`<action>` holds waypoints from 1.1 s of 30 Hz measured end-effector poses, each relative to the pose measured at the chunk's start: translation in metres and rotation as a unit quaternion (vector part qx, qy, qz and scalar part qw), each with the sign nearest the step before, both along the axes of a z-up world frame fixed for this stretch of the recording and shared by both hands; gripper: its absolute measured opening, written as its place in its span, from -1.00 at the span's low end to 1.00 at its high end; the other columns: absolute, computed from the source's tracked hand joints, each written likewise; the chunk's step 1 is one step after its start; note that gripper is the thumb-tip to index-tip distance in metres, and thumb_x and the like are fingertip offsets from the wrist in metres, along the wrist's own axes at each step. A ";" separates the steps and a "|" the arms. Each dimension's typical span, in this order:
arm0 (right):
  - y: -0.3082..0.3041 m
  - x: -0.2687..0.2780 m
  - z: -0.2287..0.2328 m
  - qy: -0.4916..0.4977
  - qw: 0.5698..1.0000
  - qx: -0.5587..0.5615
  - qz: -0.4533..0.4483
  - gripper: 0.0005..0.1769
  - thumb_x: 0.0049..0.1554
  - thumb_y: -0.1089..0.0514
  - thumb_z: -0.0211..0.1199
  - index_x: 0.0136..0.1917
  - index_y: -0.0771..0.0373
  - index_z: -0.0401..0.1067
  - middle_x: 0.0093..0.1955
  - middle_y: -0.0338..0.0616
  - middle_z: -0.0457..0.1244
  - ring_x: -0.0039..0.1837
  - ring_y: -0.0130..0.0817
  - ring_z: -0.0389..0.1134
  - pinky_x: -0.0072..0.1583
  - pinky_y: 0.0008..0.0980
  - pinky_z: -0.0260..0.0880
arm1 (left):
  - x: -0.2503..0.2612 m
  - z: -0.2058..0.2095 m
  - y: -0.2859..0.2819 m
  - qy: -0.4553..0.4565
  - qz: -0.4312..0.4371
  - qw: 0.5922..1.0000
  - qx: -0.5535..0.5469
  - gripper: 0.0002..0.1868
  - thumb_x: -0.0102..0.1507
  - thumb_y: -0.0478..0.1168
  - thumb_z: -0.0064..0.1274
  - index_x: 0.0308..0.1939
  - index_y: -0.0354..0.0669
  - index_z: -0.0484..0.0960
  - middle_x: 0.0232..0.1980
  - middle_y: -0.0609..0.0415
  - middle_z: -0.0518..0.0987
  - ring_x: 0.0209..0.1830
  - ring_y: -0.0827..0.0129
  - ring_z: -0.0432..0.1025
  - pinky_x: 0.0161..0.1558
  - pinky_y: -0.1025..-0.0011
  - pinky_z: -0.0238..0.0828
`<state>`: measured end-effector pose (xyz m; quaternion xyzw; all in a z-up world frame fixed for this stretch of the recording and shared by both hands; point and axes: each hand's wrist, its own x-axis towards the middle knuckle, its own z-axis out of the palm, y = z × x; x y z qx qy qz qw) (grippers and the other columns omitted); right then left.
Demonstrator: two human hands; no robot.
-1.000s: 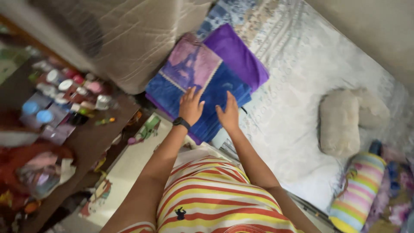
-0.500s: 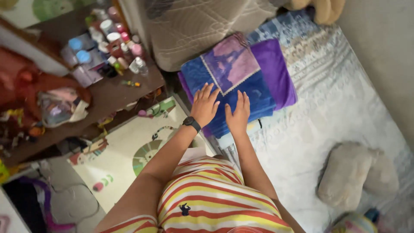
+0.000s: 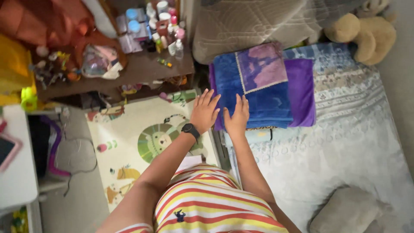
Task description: Folding a blanket, organizing toiletries, and managing electronic devices and cables in a bedroom.
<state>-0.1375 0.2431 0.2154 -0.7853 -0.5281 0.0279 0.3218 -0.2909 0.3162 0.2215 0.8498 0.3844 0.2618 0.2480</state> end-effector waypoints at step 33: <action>0.175 -0.182 -0.036 -0.054 0.979 -0.051 0.191 -0.19 0.11 0.05 0.39 0.55 0.20 0.17 0.61 0.26 -0.02 0.62 0.26 -0.05 0.51 0.15 -0.03 | -0.215 -0.021 0.094 0.002 0.212 0.977 0.002 -0.29 0.21 -0.12 0.18 0.43 -0.07 0.34 0.52 -0.13 0.22 0.60 -0.04 0.02 0.46 -0.14 -0.03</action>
